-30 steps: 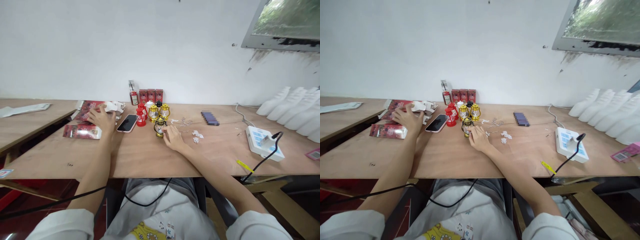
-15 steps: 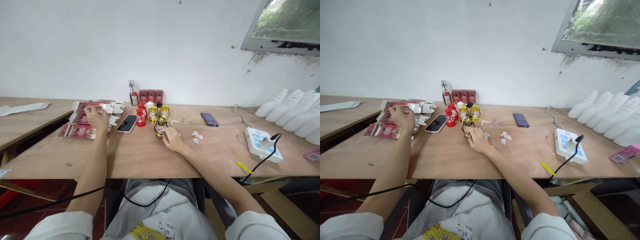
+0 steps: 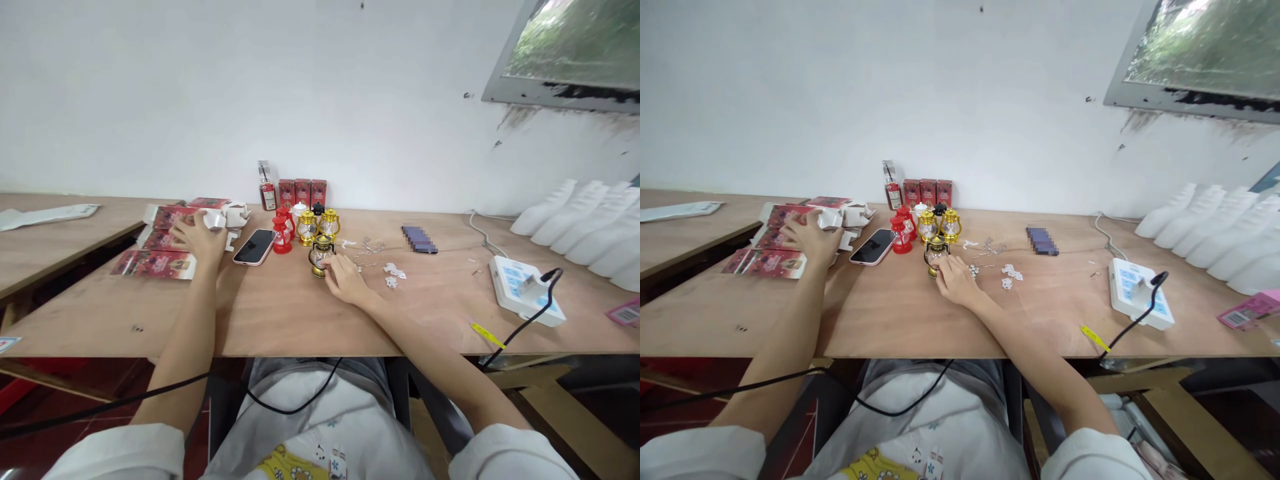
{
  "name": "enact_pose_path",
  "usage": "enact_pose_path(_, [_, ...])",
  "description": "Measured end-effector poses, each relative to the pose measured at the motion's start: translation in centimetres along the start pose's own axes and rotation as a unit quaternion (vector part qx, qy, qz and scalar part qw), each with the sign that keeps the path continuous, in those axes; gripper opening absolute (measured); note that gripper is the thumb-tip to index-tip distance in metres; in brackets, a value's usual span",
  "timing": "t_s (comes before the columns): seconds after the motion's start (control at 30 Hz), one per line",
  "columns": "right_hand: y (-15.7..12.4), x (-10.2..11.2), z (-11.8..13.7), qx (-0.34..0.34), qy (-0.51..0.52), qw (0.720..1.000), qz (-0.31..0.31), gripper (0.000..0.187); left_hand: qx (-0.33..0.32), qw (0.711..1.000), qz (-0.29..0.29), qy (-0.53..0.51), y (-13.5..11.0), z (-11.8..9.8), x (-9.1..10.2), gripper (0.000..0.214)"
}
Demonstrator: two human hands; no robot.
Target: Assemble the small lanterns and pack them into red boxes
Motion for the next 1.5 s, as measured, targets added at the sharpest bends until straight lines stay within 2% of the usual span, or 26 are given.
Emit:
enact_pose_path(0.23, [0.2, 0.2, 0.4, 0.015, -0.005, 1.000, -0.001, 0.020, -0.005, 1.000, -0.022, 0.017, -0.2, 0.3, 0.1, 0.043])
enact_pose_path(0.53, [0.2, 0.3, 0.6, 0.021, -0.005, 1.000, -0.004, 0.020, -0.001, 0.998, -0.060, 0.003, 0.1, 0.3, 1.3, 0.026])
enact_pose_path(0.77, [0.2, 0.1, 0.4, 0.009, -0.004, 1.000, 0.006, 0.022, 0.036, 0.995, -0.095, 0.002, -0.1, 0.4, 2.7, 0.018])
enact_pose_path(1.0, [0.3, 0.6, 0.6, 0.015, -0.004, 1.000, -0.006, 0.022, 0.028, 0.987, -0.152, -0.046, 0.8, 1.0, 4.1, 0.015])
enact_pose_path(1.13, [0.3, 0.8, 0.7, 0.013, 0.004, 1.000, -0.015, 0.024, -0.001, 0.980, -0.187, -0.073, 1.0, 0.8, 4.7, 0.014])
enact_pose_path(1.33, [0.3, 2.0, 0.7, 0.005, 0.022, 0.997, -0.075, 0.025, -0.076, 0.975, -0.191, -0.079, 0.3, -1.7, 5.0, 0.022])
enact_pose_path(1.5, [0.3, 3.4, 0.5, -0.007, 0.060, 0.988, -0.139, 0.029, -0.176, 0.956, -0.183, -0.146, -2.0, -6.4, 5.1, 0.019])
Point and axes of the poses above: each hand's wrist, its own y-axis towards the middle knuckle, its own x-axis out of the back of the hand, z = x × y, the point moved 10 cm from there along y, towards the middle knuckle, and after that the axes turned 3 degrees about -z, right-handed, at the moved point
